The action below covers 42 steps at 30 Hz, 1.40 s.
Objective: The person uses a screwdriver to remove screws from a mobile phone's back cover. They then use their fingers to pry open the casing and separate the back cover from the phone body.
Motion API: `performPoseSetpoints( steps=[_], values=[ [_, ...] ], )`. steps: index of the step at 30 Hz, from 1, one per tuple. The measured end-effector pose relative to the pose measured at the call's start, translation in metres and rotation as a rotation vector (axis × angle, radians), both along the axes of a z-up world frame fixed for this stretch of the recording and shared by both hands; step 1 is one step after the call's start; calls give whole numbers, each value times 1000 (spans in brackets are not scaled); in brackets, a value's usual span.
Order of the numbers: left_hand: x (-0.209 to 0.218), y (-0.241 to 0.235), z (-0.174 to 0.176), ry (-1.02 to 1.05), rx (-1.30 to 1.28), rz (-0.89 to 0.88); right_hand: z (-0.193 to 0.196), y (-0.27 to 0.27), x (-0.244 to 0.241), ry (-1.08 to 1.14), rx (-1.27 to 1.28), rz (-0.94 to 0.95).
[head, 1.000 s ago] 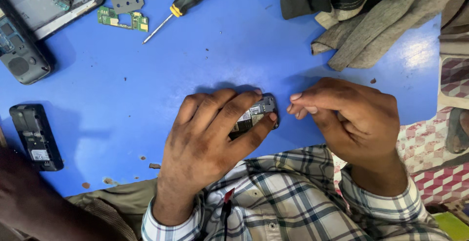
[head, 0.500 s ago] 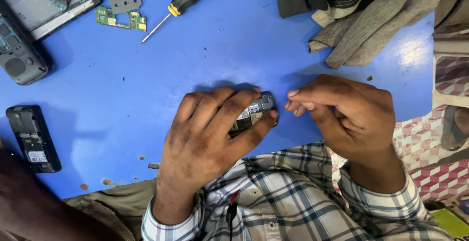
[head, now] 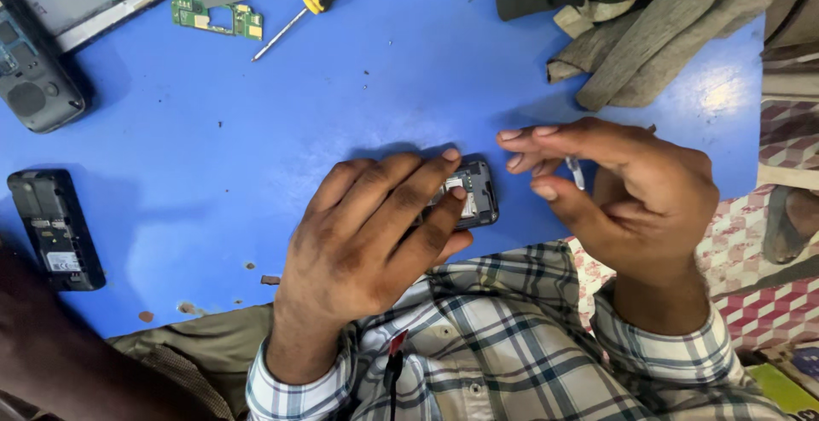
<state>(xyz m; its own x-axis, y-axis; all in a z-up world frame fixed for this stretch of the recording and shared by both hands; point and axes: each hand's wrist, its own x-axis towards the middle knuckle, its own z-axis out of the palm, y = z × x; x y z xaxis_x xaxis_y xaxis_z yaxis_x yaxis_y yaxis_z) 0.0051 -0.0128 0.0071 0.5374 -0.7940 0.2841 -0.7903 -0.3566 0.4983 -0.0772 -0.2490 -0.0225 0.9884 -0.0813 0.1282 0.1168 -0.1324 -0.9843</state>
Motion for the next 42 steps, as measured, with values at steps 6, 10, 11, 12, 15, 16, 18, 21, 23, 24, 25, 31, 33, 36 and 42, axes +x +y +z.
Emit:
performPoseSetpoints(
  steps=[6,10,11,12,15,16,18,21,23,24,25,31,33,36,42],
  values=[
    [-1,4,1,-11,-84,40,-14,2,11,-222,-6,209],
    [-6,7,0,-5,-124,28,-8,6,6,-215,-104,265],
    [-6,7,-1,-6,-133,22,-7,7,5,-215,-121,254],
    [-7,8,-1,-16,-132,7,-6,7,4,-216,-139,242],
    [-5,10,-4,-40,-141,-26,-5,8,6,-277,-170,223],
    [-5,9,-6,-42,-151,-26,-5,9,7,-307,-176,220],
    [-5,9,-7,-51,-157,-17,-5,8,9,-342,-236,210],
    [-4,8,-8,-45,-146,11,-1,8,9,-349,-264,169],
    [-3,8,-6,-16,-143,26,1,8,9,-350,-270,146],
    [-3,8,-6,-13,-138,28,2,8,9,-355,-277,139],
    [-3,8,-5,-9,-133,31,2,8,10,-361,-284,134],
    [-1,10,2,14,-125,20,5,12,8,-336,-310,77],
    [0,9,1,7,-137,15,5,11,8,-343,-311,81],
    [-1,8,1,13,-140,20,2,10,6,-331,-255,99],
    [0,8,0,2,-145,20,-3,8,-1,-226,-72,126]
  ],
)
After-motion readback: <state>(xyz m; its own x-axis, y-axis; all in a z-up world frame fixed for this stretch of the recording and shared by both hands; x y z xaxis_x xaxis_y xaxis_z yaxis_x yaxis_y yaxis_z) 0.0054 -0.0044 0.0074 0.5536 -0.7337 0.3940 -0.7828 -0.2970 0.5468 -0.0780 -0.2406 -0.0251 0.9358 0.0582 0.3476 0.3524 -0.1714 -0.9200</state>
